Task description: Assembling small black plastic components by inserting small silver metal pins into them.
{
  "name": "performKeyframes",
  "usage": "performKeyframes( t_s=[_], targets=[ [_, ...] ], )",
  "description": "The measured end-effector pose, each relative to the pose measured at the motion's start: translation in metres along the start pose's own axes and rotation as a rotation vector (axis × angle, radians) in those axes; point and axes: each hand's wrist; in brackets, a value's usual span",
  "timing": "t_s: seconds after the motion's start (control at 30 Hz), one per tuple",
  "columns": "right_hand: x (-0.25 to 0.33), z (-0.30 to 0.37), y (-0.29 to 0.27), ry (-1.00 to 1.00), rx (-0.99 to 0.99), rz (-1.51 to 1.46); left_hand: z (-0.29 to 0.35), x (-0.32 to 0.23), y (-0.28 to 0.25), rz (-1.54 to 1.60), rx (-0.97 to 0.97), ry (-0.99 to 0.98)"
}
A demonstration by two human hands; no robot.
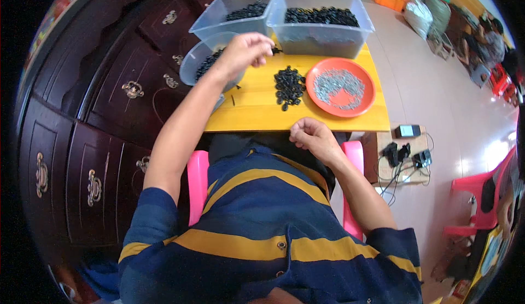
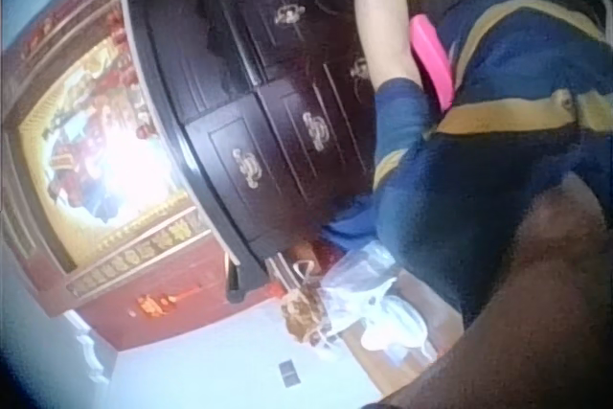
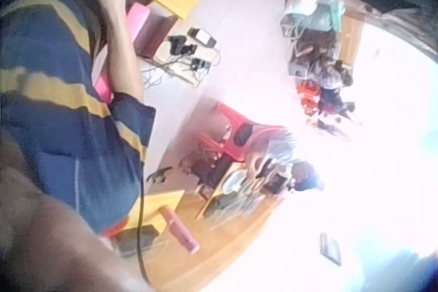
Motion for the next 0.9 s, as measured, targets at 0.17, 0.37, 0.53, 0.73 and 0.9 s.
performKeyframes(
  t_s=[0.17,0.37,0.53,0.73,0.9],
  targets=[
    [-0.023,-0.008,0.005,-0.082,0.067,0.13,0.022,0.048,0.085,-0.501,0.285,0.228],
    [-0.029,-0.006,0.006,-0.137,0.029,0.37,-0.001,0.043,0.154,-0.841,0.37,0.373],
    [-0.009,0.002,0.003,-0.144,0.022,0.494,-0.023,0.055,0.165,-0.971,0.458,0.281],
    [-0.007,0.003,0.0,-0.209,-0.011,0.54,-0.031,0.059,0.177,-1.007,0.474,0.268],
    [-0.008,0.001,0.003,-0.184,0.007,0.544,-0.029,0.059,0.188,-1.085,0.477,0.351]
  ],
)
Point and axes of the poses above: each hand's wrist, its own z-axis away from the middle knuckle, its own y-axis out of the palm, x = y × z, and after that the axes turned 13 degrees about z, right-handed
